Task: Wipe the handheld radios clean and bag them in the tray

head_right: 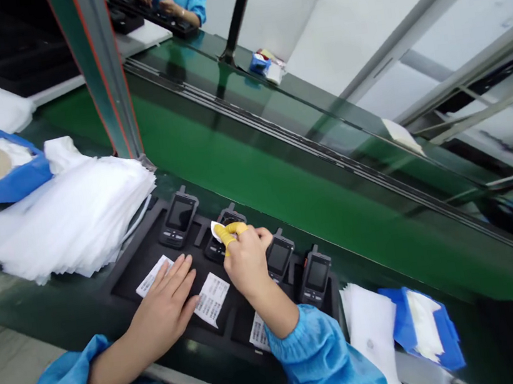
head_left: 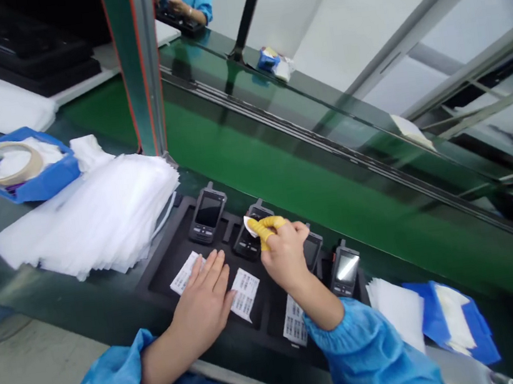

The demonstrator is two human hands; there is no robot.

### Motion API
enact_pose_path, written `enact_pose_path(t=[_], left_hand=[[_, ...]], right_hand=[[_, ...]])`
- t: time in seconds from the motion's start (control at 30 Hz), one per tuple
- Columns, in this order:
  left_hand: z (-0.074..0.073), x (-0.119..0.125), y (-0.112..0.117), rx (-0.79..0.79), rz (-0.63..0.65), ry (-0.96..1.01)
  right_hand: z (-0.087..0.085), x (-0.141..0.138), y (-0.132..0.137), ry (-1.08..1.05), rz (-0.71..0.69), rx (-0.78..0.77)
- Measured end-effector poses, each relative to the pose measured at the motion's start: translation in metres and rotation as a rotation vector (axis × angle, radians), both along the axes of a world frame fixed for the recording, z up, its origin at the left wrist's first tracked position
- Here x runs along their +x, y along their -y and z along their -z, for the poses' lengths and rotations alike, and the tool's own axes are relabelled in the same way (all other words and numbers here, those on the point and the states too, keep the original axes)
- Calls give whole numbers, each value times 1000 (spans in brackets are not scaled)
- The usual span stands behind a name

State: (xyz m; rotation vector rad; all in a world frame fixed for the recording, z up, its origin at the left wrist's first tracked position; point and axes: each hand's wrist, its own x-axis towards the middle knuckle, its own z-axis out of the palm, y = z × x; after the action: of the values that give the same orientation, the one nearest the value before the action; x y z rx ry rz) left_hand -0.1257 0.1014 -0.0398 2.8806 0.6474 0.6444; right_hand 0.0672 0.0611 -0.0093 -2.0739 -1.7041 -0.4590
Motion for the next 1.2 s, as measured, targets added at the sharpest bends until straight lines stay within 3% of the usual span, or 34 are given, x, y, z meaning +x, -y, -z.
enact_pose_path(t=[0.2,0.3,0.5,0.6,0.8,0.9,1.1,1.2], left_hand=[[-1,-24,-26,-18,-152,-91],[3,-23,-28,-50,-163,-130],[3,-20,-26,-66,-151,-122],[4,-20,-26,-61,-149,-102],[2,-21,-26,-75,-140,-97],[1,-21,-26,-81,-145,-104],[5,-21,-24,-79,-154,-80],[8,-23,-23,-76,-155,-57]], right_hand=[[-4,-11,-72,75,-92,-119],[2,-16,-88,109,-86,-182],[22,-40,-56,167,-240,-176],[22,-49,-46,146,-305,-165],[8,-28,-88,196,-91,-102],[8,-26,-98,203,-96,-144],[26,-62,-57,159,-331,-188],[30,-68,-44,133,-381,-178]])
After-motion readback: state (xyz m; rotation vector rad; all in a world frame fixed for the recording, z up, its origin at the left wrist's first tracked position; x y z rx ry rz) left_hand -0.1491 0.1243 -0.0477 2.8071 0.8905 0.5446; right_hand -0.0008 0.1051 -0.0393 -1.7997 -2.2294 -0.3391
